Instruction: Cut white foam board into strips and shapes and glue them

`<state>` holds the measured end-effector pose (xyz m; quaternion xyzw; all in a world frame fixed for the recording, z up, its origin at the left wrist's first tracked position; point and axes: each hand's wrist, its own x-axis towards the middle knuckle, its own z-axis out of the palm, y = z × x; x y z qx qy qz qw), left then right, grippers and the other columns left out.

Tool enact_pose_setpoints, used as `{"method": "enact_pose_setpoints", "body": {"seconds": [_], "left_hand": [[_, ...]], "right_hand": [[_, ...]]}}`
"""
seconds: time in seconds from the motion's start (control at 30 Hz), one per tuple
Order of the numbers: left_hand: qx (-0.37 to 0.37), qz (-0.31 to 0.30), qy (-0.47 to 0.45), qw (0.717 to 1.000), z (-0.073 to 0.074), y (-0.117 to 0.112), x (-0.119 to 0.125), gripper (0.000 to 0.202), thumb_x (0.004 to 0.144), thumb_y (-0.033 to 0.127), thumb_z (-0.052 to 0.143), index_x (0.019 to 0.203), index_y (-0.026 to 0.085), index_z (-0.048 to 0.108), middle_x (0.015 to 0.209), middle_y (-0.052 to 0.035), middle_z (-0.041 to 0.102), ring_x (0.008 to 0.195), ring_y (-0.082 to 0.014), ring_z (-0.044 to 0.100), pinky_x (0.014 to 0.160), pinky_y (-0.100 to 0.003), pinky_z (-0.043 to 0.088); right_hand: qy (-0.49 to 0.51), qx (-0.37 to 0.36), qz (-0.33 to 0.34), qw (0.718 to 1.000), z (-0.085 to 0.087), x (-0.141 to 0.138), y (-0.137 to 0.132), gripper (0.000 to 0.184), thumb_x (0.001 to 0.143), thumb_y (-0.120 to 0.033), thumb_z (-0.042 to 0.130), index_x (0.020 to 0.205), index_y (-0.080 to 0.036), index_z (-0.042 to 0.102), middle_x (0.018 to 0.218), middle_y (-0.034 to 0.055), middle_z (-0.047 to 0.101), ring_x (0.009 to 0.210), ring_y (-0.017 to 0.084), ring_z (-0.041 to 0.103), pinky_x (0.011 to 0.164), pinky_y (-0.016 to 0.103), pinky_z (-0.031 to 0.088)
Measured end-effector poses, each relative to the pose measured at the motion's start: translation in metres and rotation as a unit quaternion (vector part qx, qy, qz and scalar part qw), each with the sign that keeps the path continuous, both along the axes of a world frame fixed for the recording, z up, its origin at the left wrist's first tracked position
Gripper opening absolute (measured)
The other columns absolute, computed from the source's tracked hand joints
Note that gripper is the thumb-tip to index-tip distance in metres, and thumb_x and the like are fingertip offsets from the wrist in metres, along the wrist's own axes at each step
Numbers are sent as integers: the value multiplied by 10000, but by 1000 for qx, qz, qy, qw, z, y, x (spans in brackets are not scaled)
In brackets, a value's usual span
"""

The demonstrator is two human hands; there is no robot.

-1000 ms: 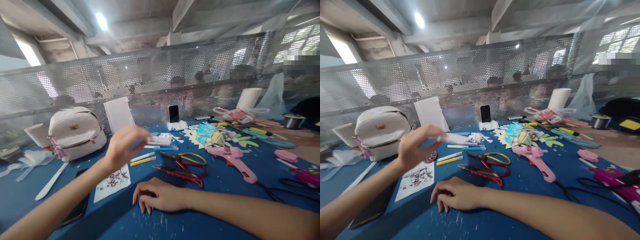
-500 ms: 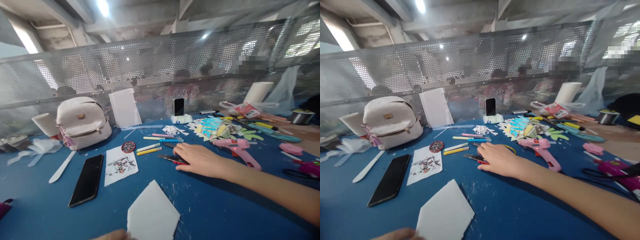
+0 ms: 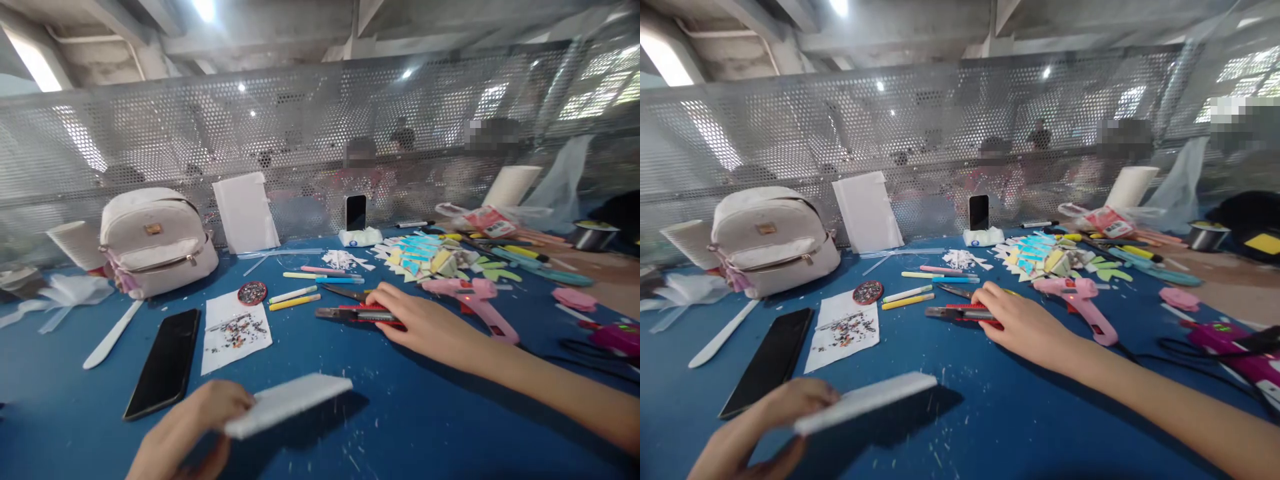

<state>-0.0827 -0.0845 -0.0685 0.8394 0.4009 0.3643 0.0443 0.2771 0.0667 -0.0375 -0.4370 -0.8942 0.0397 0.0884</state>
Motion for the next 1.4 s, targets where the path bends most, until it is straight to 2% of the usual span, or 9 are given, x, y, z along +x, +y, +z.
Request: {"method": "enact_pose_setpoints", "body": {"seconds": [0.07, 0.13, 0.27, 0.43, 0.63, 0.77, 1.0, 1.2, 1.4], "left_hand": [[-93, 111, -109, 983, -5, 3, -1, 288, 951, 266, 615, 1227, 278, 537, 1093, -28, 704, 972, -134, 704, 833, -151, 564], [-189, 161, -225, 942, -12, 9, 2, 417, 920, 389, 653, 1286, 273, 490, 1075, -44, 680, 938, -153, 680, 789, -185, 570], [-322, 106, -358, 870, -34, 15, 13, 658, 811, 607, 718, 1296, 242, 462, 942, -38, 656, 854, -168, 645, 783, -246, 542], [-429, 67, -350, 830, -49, 2, 13, 830, 728, 574, 803, 1395, 296, 395, 1213, -99, 598, 929, -209, 654, 768, -289, 548], [-378, 127, -119, 909, -33, 1, -10, 731, 771, 346, 768, 1435, 338, 463, 1174, -54, 681, 1035, -245, 643, 872, -320, 539], [-338, 152, -61, 927, -27, 6, -13, 728, 759, 288, 761, 1435, 345, 496, 1175, -36, 707, 1053, -247, 669, 907, -336, 552], [-324, 143, -6, 935, -13, 13, -4, 640, 781, 247, 675, 1399, 347, 545, 1419, -4, 604, 1311, -266, 570, 1085, -376, 482], [-315, 128, 23, 940, -4, 28, 5, 539, 792, 230, 610, 1322, 326, 620, 1398, -10, 618, 1322, -273, 558, 1138, -431, 428], [-290, 66, 6, 955, 2, 50, 20, 535, 821, 183, 610, 1339, 315, 602, 1363, -42, 625, 1287, -271, 560, 1125, -450, 428]], "right_hand": [[42, -50, -14, 998, 5, 2, -1, 211, 968, -318, 451, 1143, -243, 542, 966, 48, 685, 750, 223, 682, 630, 323, 476], [106, -139, -28, 984, 7, 5, -4, 281, 988, -366, 453, 1244, -261, 497, 858, 15, 706, 613, 184, 666, 614, 314, 490], [195, -232, -44, 952, 9, 8, -11, 416, 969, -393, 503, 1369, -294, 445, 950, 28, 733, 499, 123, 632, 572, 287, 515], [227, -224, -45, 947, 14, 10, -19, 361, 920, -389, 550, 1267, -289, 548, 841, 5, 739, 470, 114, 604, 484, 237, 504], [177, -112, -53, 976, 25, 6, -25, 298, 858, -411, 601, 1127, -292, 647, 706, -15, 734, 483, 161, 633, 441, 241, 443], [181, -37, -22, 982, 29, 3, -25, 228, 860, -413, 615, 1036, -288, 687, 824, 0, 757, 626, 191, 684, 530, 265, 468], [237, -75, 17, 969, 31, 2, -24, 228, 893, -403, 597, 1062, -267, 669, 893, 10, 741, 608, 174, 661, 550, 277, 492], [262, -100, 49, 959, 22, -5, -18, 235, 923, -387, 558, 1082, -244, 654, 878, 29, 734, 724, 207, 692, 585, 268, 481], [178, -137, 77, 971, 14, -11, -15, 239, 917, -403, 583, 1084, -253, 664, 820, 1, 697, 688, 183, 660, 636, 268, 462]]}}
